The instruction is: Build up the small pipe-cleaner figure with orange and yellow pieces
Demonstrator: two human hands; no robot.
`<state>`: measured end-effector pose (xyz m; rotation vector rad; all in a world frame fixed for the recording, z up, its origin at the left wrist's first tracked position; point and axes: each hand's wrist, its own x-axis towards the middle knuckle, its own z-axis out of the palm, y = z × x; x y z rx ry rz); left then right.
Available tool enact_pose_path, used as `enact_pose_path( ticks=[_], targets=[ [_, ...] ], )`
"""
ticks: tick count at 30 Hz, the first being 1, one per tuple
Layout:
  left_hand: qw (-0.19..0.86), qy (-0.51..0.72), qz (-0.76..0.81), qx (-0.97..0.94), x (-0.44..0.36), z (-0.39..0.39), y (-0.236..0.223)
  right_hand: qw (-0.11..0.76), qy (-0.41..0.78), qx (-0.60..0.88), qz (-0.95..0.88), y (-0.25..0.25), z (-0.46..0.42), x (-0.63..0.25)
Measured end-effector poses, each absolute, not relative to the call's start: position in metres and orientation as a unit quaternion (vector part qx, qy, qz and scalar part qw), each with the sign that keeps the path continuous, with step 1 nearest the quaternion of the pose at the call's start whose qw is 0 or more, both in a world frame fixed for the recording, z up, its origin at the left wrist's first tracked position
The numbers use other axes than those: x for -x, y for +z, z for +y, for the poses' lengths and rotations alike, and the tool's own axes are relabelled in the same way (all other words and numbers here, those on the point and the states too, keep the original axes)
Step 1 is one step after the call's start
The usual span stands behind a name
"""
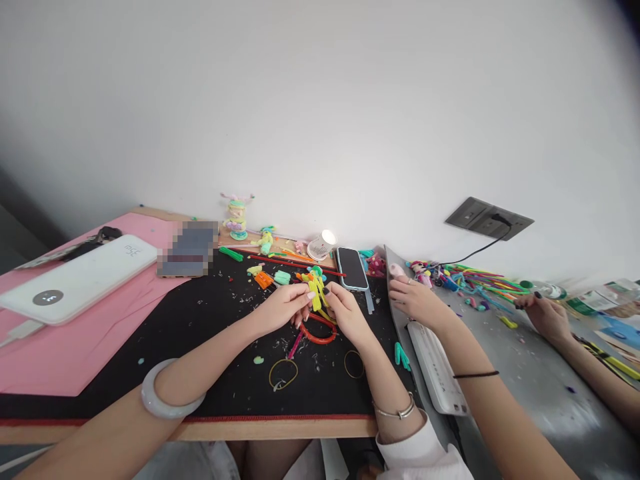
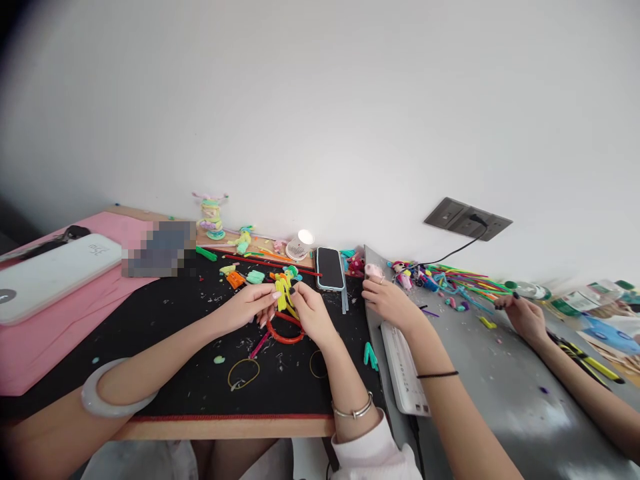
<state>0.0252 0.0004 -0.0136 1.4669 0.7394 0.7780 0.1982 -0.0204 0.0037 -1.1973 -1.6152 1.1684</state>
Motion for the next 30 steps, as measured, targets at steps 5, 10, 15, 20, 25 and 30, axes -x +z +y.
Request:
enact_pose_path(
  ticks=[5,10,15,20,25,30],
  targets=[
    [0.618,0.333,0.324,-0.635,-0.0253,-0.0007,-0.0110,0.376,0.462,0.464,-0.656,0.0018,-0.0209,-0.1996],
    [0.626,0.330,0.323,-0.629,-0.0255,-0.0028,-0.0071,0.367,0.455,0.457,-0.671,0.0006,-0.0226,-0.1993],
    [0.622,0.328,0.328,-0.631,-0.0254,-0.0033,-0.0053,0.365,0.449,0.458,-0.675,0.0034,-0.0250,-0.1976],
    [0.628,0.326,0.316,-0.632,-0.0249,-0.0032,-0.0048,0.350,0.445,0.458,-0.685,0.0054,-0.0256,-0.1975],
    [0.629,0.330,0.315,-0.629,-0.0246,-0.0030,-0.0058,0.353,0.444,0.457,-0.685,0.0046,-0.0249,-0.1994],
    [0.625,0.332,0.311,-0.635,-0.0247,-0.0019,-0.0083,0.359,0.443,0.461,-0.680,0.0026,-0.0245,-0.1939]
  ],
)
